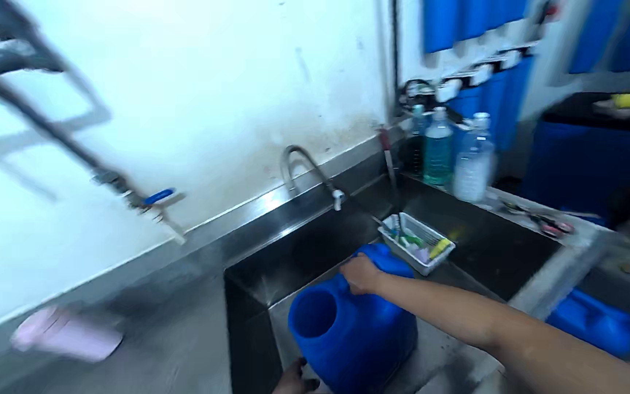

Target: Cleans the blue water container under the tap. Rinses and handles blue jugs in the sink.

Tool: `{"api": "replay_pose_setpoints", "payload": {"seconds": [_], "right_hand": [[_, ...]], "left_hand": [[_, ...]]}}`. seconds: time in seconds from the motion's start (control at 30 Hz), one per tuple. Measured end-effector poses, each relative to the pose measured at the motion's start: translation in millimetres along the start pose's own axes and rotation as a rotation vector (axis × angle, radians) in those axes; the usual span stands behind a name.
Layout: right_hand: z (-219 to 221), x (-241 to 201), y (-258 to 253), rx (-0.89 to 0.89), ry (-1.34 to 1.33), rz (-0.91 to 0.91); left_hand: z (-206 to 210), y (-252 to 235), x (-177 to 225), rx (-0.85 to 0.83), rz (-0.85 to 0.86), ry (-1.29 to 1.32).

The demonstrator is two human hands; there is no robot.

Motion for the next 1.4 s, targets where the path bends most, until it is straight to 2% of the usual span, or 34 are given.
{"api": "replay_pose_setpoints", "payload": {"seconds": [0.13,0.27,0.33,0.5,0.67,0.9,1.1,1.4], "right_hand": [[-8,-27,-4,-0.131,0.052,0.166],[-8,-34,-6,-0.218,0.096,0.044],[-5,-30,-7,-0.188,0.098,0.012],[0,-30,6,-0.079,0.108,0.081],[1,-31,13,-0.081,0.146,0.068],[4,-28,18,-0.038,0.167,-0.001],[8,-30,32,0.007,0.138,-0.008],[11,-30,32,0.034,0.108,-0.001]], "left_hand": [[-8,10,8,0.002,-0.046,-0.014],[-16,17,11,-0.006,-0.059,-0.046],[-11,16,8,-0.023,-0.059,-0.03],[-10,18,13,-0.055,-0.064,-0.091],[-7,20,4,-0.144,-0.159,-0.104],[2,11,-6,-0.183,-0.17,-0.129],[3,11,-5,-0.207,-0.175,-0.221],[4,11,-7,-0.206,-0.154,-0.206]]}}
Point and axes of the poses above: each hand's wrist, its own y-axis away from the middle knuckle, its own z-axis out of the palm, x = y × z, the point moved 4 cm from there along -y, towards the middle knuckle, and after that the axes turned 14 degrees about x, right-handed, at the moved point
